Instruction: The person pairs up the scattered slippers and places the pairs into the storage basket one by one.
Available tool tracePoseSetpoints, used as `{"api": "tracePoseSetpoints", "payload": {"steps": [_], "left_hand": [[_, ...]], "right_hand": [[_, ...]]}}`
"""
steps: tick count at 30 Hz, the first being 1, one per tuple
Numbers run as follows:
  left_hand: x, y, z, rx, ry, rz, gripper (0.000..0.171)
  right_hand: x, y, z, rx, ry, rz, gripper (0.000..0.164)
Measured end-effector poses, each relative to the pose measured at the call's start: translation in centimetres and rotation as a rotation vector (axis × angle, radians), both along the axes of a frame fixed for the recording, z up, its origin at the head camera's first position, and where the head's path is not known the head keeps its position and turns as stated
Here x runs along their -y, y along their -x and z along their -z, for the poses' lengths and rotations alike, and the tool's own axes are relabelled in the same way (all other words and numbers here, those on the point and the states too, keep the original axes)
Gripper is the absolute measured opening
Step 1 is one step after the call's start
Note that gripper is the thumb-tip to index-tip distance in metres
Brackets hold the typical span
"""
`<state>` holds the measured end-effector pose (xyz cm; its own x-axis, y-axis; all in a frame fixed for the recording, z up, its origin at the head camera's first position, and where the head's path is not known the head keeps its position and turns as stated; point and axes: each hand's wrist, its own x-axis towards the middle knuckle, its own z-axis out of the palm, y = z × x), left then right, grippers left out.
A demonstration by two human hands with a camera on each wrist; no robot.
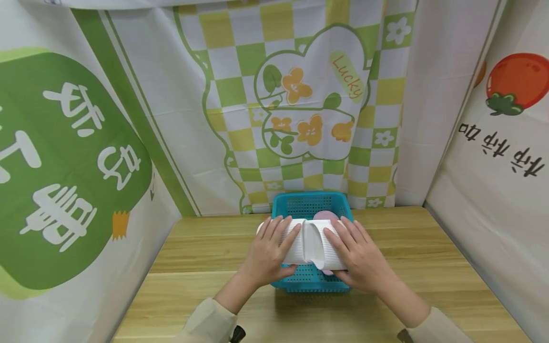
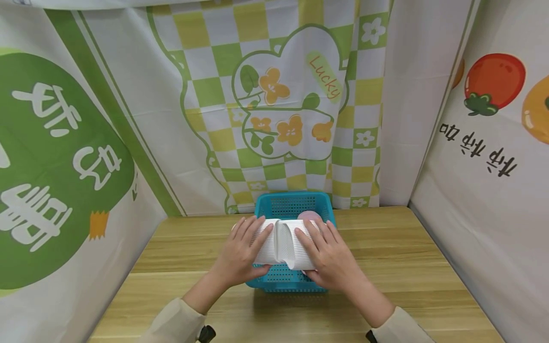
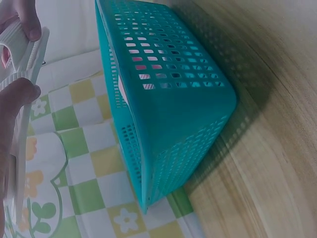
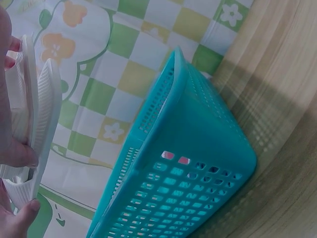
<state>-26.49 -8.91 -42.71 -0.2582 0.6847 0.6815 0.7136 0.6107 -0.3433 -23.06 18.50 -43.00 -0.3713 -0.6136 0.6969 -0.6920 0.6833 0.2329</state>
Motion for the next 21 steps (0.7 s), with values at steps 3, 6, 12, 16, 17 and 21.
{"api": "tracePoseSetpoints", "payload": {"steps": [3, 6, 12, 16, 17, 21], "left_hand": [[-0.10, -0.03, -0.02, -0.003, 0.004, -0.003, 0.097], [-0.19, -0.01, 0.00, -0.007, 0.008, -0.002, 0.097], [-0.29, 0.03, 0.09, -0.012, 0.009, -0.005, 0.098], [-0.34, -0.01, 0.14, -0.012, 0.007, -0.006, 0.098], [-0.35, -0.03, 0.16, -0.012, 0.007, -0.006, 0.099], [-0.42, -0.12, 0.20, -0.017, 0.011, -0.004, 0.100]], "right_hand": [[0.06, 0.00, -0.01, -0.001, -0.004, 0.006, 0.075], [0.10, 0.00, 0.01, -0.006, -0.004, 0.008, 0.074], [0.24, 0.08, -0.01, -0.025, -0.011, 0.011, 0.074], [0.28, 0.11, 0.03, -0.021, -0.012, 0.010, 0.074], [0.29, 0.12, 0.05, -0.020, -0.011, 0.008, 0.074], [0.33, 0.07, 0.06, -0.017, -0.015, 0.004, 0.077]]}}
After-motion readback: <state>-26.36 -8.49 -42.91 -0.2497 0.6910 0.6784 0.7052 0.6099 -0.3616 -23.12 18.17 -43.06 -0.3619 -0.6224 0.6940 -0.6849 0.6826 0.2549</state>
